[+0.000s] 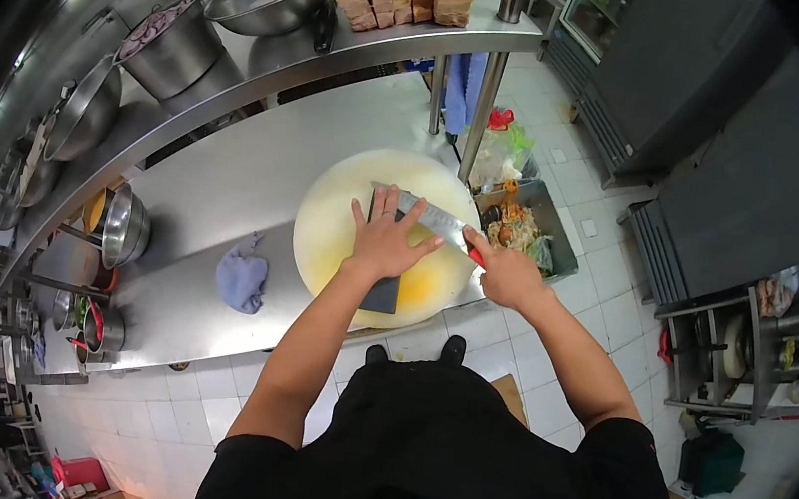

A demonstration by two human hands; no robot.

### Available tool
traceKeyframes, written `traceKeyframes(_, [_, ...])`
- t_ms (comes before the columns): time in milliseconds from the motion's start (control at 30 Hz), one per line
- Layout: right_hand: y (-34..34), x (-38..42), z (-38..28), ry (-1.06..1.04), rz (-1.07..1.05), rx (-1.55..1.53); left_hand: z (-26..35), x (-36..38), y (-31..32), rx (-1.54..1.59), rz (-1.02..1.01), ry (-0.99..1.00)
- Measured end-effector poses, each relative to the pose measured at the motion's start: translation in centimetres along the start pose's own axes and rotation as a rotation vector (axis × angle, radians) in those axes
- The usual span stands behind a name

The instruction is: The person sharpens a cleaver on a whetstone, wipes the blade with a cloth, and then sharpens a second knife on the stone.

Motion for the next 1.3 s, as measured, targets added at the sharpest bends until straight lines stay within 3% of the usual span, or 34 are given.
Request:
traceKeyframes(33, [-0.7,0.8,-0.8,-0.001,0.000,0.001,-0.3,0.5,0.2,0.002,-0.002,0.002])
traceKeyframes(100, [-0.9,3.1,-2.5,0.009,-0.261,0.011,-0.2,5.6,1.4,-0.020,0.104,0.024])
traceKeyframes(167, [-1.0,4.9,-4.2,-0.070,-0.358,-0.045,-0.3,9.1,1.9,-0.027,0.158,0.021])
traceKeyframes(267, [0.6,2.2,-4.8,-0.123,-0.272,-0.105,-2.3,10.1,1.5,-0.064,0.106,-0.072])
traceKeyframes(400, [-0.6,-7.4,-5.6,-0.158,-0.167,-0.090,-7.1,2.1,-1.9,0.023,0.122,-0.221])
traceKeyframes(500, [-1.4,-8.8,-5.9,-0.182,-0.162,-0.066,-8.1,0.7,-3.3,0.054,0.070,-0.265])
traceKeyframes(667, [0.5,-0.8,-6.6,-0.268,-0.293,-0.102,-4.8,11.2,1.6,-0.041,0.256,-0.146])
traceKeyframes(767, [0.0,0.8,-6.6,-0.267,-0.334,-0.109,-2.5,14.7,1.8,0.000,0.225,-0.170])
traceKeyframes(867, [0.1,-2.3,-6.0,-0.260,-0.245,-0.066,-5.1,9.6,1.6,-0.004,0.279,-0.149])
traceKeyframes(967, [-1.5,-7.6,-5.1,-0.165,-0.167,-0.060,-6.9,1.7,-1.5,0.057,0.124,-0.221])
traceKeyframes(1033, [-1.9,-8.1,-4.4,-0.159,-0.127,-0.103,-6.6,0.5,-2.4,0.077,0.073,-0.218])
traceKeyframes(1167, [0.1,-1.7,-2.5,-0.121,-0.134,-0.093,-2.9,4.4,0.8,-0.029,0.077,-0.102])
traceKeyframes(1300, [-2.1,7.2,-3.1,-0.019,-0.364,-0.064,2.1,10.4,3.0,-0.012,0.133,0.041])
Point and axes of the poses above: each hand's wrist, its own x-axis away from the middle knuckle, its own y-axis out of the palm, z = x × y, the point moved 3 cm from there along -x, towards the middle knuckle, and after that the axes turned 7 degrees about x, right-handed, at the moved point
